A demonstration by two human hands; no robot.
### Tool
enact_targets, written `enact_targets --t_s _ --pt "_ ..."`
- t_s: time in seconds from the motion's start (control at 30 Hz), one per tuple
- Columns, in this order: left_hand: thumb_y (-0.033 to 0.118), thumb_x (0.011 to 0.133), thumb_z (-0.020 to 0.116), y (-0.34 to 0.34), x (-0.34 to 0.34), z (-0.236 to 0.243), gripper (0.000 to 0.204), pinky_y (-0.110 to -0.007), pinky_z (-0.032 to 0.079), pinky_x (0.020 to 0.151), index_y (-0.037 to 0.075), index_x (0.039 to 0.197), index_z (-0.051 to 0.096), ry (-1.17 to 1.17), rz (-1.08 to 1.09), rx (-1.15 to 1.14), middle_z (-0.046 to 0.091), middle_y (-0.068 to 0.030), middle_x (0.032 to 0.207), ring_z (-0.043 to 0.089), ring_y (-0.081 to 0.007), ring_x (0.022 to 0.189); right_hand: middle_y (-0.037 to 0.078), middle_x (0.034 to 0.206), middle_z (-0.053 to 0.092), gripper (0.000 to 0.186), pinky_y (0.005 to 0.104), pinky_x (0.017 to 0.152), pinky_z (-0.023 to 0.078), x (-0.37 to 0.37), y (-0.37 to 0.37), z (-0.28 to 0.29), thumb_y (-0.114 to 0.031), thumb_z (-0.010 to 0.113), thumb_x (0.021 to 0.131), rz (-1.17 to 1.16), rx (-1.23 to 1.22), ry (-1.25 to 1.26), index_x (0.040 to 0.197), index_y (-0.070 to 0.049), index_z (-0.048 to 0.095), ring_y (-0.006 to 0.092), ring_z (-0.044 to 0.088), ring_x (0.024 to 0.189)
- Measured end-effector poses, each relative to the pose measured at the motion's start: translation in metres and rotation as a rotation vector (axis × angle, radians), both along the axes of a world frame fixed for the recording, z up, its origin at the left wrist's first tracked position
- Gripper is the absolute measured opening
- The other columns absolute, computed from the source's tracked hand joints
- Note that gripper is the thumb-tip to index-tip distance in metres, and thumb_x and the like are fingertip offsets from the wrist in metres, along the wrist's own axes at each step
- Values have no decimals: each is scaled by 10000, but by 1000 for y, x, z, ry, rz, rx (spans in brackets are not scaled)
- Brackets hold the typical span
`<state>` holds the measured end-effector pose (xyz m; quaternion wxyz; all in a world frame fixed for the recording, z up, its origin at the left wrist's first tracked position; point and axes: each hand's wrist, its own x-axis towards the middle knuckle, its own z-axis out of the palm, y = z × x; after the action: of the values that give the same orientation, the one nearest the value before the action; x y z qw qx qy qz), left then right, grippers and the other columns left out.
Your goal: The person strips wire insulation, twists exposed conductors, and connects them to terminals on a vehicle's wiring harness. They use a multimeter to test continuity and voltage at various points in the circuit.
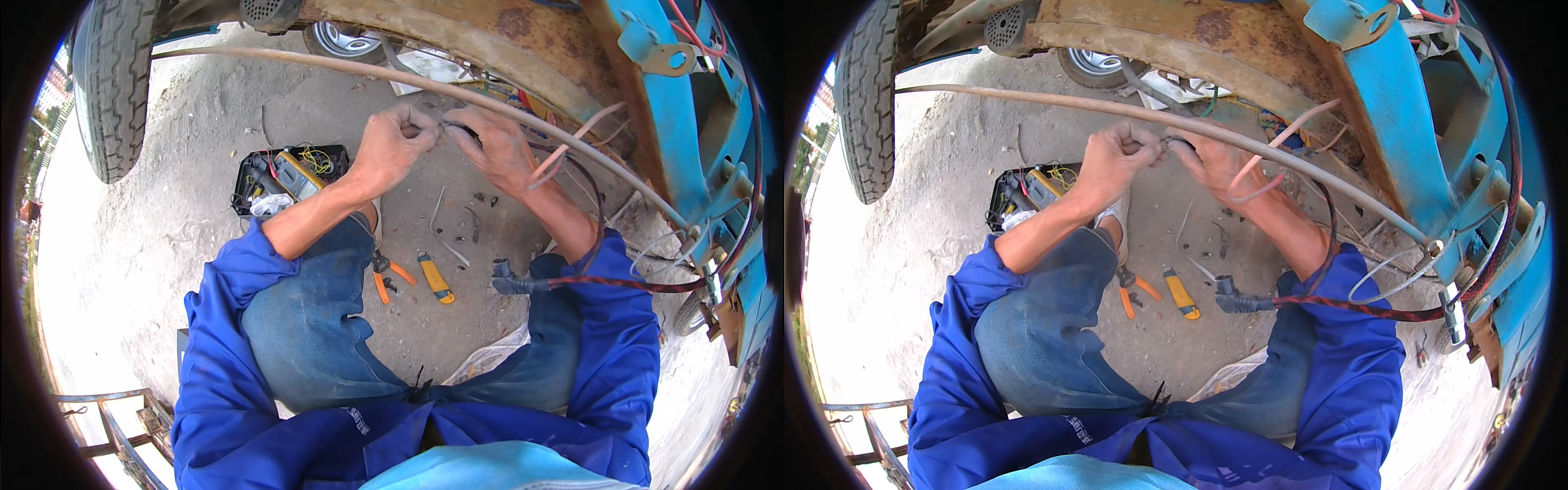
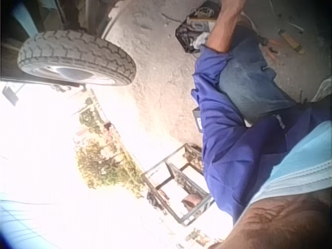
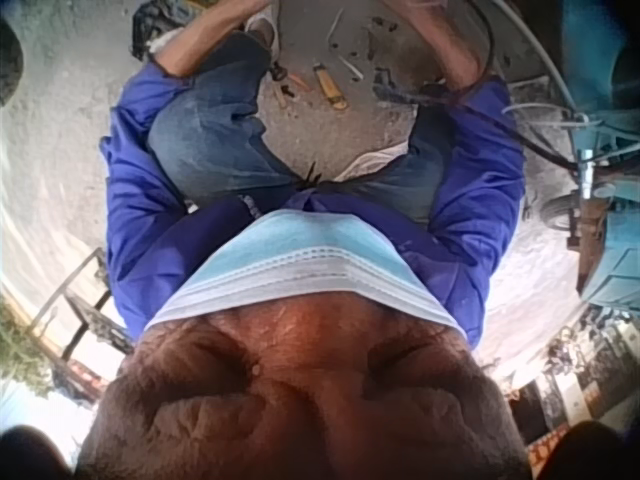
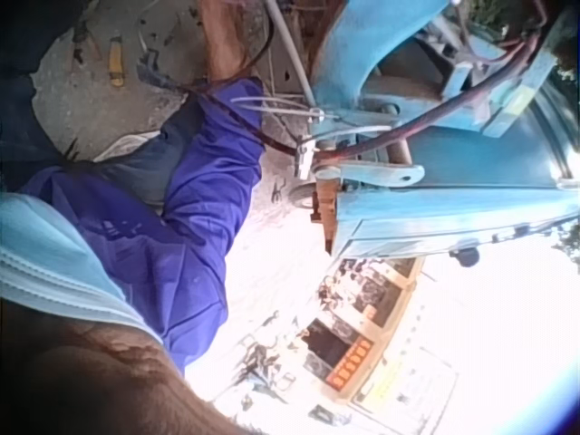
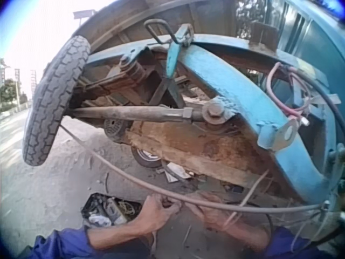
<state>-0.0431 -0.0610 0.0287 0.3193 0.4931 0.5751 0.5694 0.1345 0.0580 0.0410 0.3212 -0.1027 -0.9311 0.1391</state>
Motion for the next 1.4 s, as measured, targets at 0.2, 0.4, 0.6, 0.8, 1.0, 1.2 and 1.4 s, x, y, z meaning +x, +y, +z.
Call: enact_targets --t_s 0.2,0.4,0.6,0.8,1.0,1.2,1.4 --pt "20 949 693 2 -1 -6 108 -283 587 834 -79 990 677 -65 -19 23 759 -138 962 717 -148 890 161 1097 712 254 438 886 547 0 4 -11 -76 694 929 -29 10 41 1182 -45 697 366 685 1034" --pt "49 945 708 4 -1 -9 134 -258 579 780 -63 989 650 -135 -13 35 752 -137 932 711 -132 871 156 1090 713 246 434 874 547 -1 5 -15 -69 693 930 -10 -12 75 1176 -56 707 356 690 1021" --pt "48 955 693 7 -1 -11 129 -256 575 742 -43 995 611 -152 -22 96 718 -105 922 696 -123 833 155 1081 713 241 428 854 548 -3 3 -13 -74 691 935 -6 -11 85 1173 -52 710 351 692 1006" --pt "39 942 686 7 2 -9 117 -281 568 750 -37 997 617 -1 12 73 700 -78 914 679 -124 828 159 1065 711 241 428 836 548 -2 1 -10 -69 705 927 -12 12 101 1167 -43 713 347 696 983" --pt "40 925 698 2 3 -3 93 -281 559 805 -28 962 646 74 34 81 717 -85 1016 683 -126 908 161 1050 717 244 421 822 555 -2 0 -9 -58 723 914 -24 10 96 1156 -32 715 341 704 961" --pt "35 918 701 3 5 -3 76 -291 574 837 -20 952 660 127 46 169 716 -107 1163 690 -138 966 161 1058 726 227 422 825 556 -2 2 -11 -71 727 914 -36 -27 86 1137 -28 714 344 707 967" --pt "15 893 714 4 5 -6 88 -314 603 817 -19 953 660 234 90 269 722 -122 1116 714 -176 954 156 1037 729 200 421 816 554 -4 1 -10 -93 720 924 -74 -39 46 1113 -28 711 342 710 948"
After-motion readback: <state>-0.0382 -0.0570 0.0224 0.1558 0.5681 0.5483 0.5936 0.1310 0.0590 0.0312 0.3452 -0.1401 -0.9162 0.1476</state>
